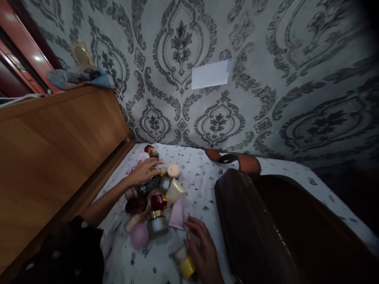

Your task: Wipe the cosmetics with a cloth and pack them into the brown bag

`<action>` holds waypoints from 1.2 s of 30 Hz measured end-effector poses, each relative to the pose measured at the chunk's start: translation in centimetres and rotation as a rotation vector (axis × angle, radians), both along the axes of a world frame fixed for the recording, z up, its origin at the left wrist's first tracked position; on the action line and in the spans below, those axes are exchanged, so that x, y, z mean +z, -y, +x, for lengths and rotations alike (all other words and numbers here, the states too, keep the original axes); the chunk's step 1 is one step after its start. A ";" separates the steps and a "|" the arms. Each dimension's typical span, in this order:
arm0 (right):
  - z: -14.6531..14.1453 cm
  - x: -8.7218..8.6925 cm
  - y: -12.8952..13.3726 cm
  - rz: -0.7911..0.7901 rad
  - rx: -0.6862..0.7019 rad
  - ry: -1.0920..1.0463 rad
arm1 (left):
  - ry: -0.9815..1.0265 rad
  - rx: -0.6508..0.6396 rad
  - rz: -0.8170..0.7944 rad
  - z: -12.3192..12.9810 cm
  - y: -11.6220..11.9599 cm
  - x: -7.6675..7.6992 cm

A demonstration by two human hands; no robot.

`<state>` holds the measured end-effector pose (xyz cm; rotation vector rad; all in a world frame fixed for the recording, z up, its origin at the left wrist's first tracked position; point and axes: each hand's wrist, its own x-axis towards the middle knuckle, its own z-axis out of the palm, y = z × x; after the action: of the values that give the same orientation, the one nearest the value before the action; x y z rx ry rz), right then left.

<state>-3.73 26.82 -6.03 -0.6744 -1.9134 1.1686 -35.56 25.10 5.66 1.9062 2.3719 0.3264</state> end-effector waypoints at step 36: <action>0.6 1.8 2.3 0.656 0.312 0.215 | 0.296 0.467 0.451 -8.9 -7.2 -3.4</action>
<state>-3.18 24.49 -4.20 -0.1475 -2.4652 0.5783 -44.44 32.28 2.28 1.2652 2.6537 1.1718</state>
